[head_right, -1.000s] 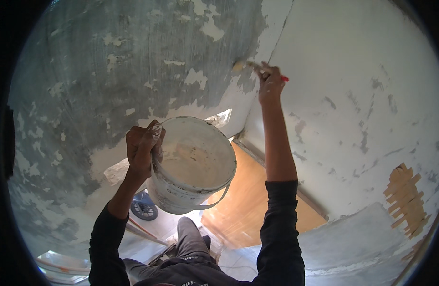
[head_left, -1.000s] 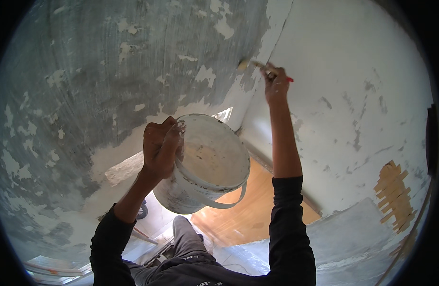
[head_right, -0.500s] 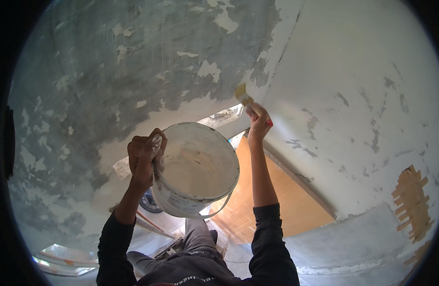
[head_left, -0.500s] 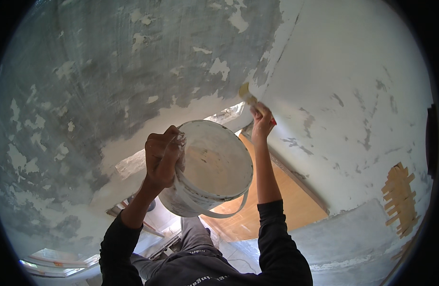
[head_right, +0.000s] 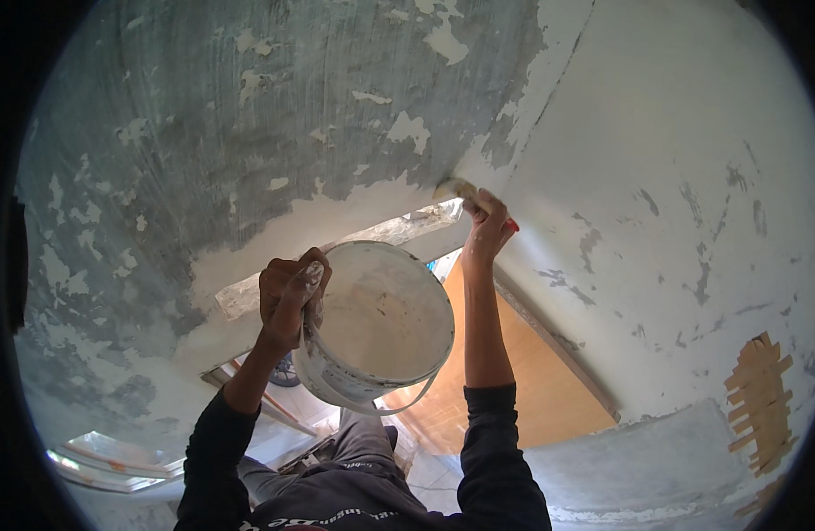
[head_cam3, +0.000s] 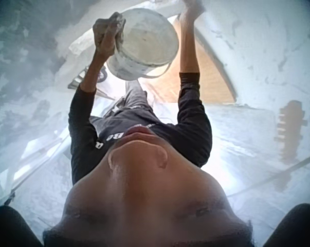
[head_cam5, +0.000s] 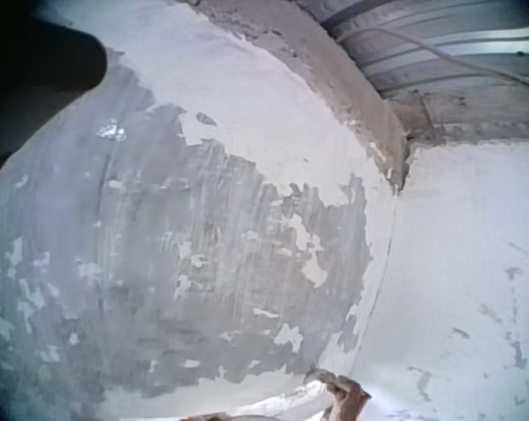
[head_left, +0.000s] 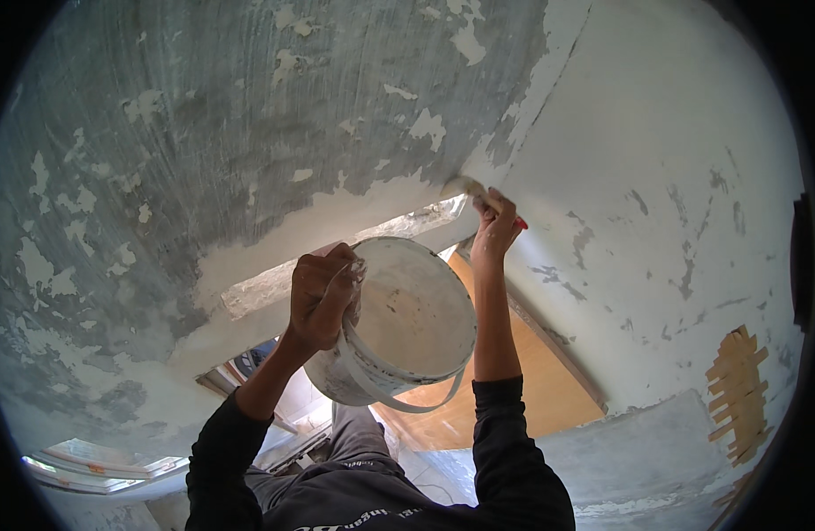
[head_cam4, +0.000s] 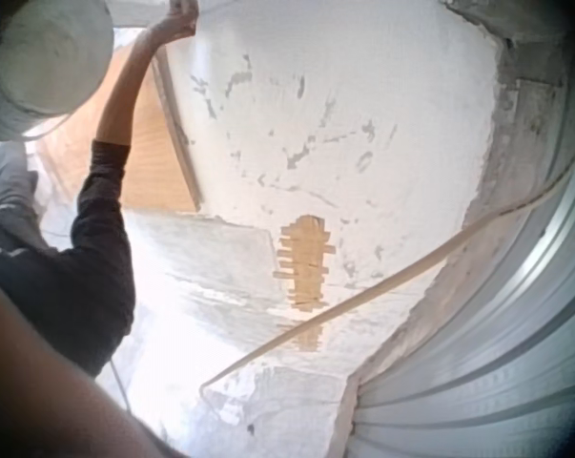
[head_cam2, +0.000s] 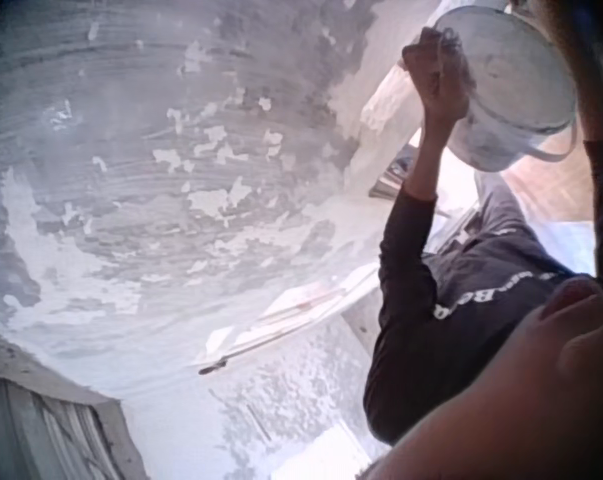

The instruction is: The person applies a white coating to a ceiling using a brush while holding a bucket of material.

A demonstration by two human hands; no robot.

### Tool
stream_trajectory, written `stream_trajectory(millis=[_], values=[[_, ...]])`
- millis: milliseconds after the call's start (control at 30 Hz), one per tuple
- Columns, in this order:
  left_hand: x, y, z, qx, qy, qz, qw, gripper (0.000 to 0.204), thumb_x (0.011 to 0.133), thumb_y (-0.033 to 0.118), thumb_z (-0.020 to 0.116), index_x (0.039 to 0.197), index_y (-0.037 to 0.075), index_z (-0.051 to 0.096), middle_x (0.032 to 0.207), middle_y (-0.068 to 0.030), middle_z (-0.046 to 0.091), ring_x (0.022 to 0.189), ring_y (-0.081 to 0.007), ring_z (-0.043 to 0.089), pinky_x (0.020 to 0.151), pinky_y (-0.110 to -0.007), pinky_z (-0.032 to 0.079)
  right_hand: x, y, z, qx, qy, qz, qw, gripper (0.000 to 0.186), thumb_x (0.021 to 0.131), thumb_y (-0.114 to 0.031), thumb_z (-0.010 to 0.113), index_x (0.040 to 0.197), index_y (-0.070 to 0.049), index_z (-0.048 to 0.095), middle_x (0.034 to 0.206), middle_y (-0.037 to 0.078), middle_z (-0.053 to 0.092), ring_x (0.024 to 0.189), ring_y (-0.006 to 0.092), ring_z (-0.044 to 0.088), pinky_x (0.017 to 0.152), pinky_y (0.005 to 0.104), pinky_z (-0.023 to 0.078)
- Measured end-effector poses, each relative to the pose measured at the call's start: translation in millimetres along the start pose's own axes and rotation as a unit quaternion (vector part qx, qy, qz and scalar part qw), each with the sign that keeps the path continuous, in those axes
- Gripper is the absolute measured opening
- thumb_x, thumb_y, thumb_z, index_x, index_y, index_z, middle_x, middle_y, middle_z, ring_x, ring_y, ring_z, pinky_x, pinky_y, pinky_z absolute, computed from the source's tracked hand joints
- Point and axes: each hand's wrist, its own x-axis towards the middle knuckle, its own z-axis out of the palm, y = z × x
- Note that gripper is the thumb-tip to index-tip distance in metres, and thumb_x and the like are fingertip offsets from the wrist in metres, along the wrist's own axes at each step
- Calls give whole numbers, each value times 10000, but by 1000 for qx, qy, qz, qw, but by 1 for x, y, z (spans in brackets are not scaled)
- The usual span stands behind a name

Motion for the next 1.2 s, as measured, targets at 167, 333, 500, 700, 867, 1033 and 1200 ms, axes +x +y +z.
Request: stream_trajectory(millis=[167,333,500,700,867,1033,1200], values=[[-3,-6,-3,3,2,7,1000,371,814,-6,421,444,20,414,419,-61,440,366,-180,342,558,-326,352,15,-35,29,85,-41,-22,995,197,834,-122,554,834,72,588,656,42,478,622,162,523,722,316,541],[-8,-6,-1,-8,26,-6,1000,393,837,0,425,444,18,434,415,-63,439,367,-174,341,572,-324,357,18,-41,9,165,-51,-39,984,168,833,-92,552,844,74,576,663,43,473,611,155,483,736,309,524],[-12,-8,-5,-10,42,-15,999,432,866,25,425,434,27,442,403,-51,439,370,-165,348,595,-323,370,-11,28,-36,62,15,56,996,135,832,-127,558,795,3,568,721,34,477,594,126,448,676,300,514],[-14,-12,-5,-12,32,-18,999,454,869,37,426,416,45,450,390,-40,455,354,-159,354,597,-315,364,-20,3,-61,-39,98,76,992,163,804,-126,556,721,13,531,587,14,385,525,146,458,628,317,529],[-13,-14,-4,-5,29,-19,999,457,868,41,425,412,59,446,384,-31,451,354,-156,359,579,-311,355,-12,4,-30,-42,32,79,995,167,793,-123,557,726,29,539,584,15,395,524,159,463,625,320,523],[-9,-12,-1,-10,30,-14,999,450,866,37,428,416,52,434,392,-34,450,355,-160,359,574,-312,356,29,-9,3,5,-19,-4,1000,189,796,-128,557,777,60,572,671,32,450,583,151,466,631,329,529],[-8,-11,-5,6,29,-13,999,439,861,31,431,423,40,427,400,-40,446,357,-165,355,572,-314,359,36,-65,55,113,-30,-53,992,218,817,-149,559,823,69,561,643,31,412,616,137,465,689,307,521]])
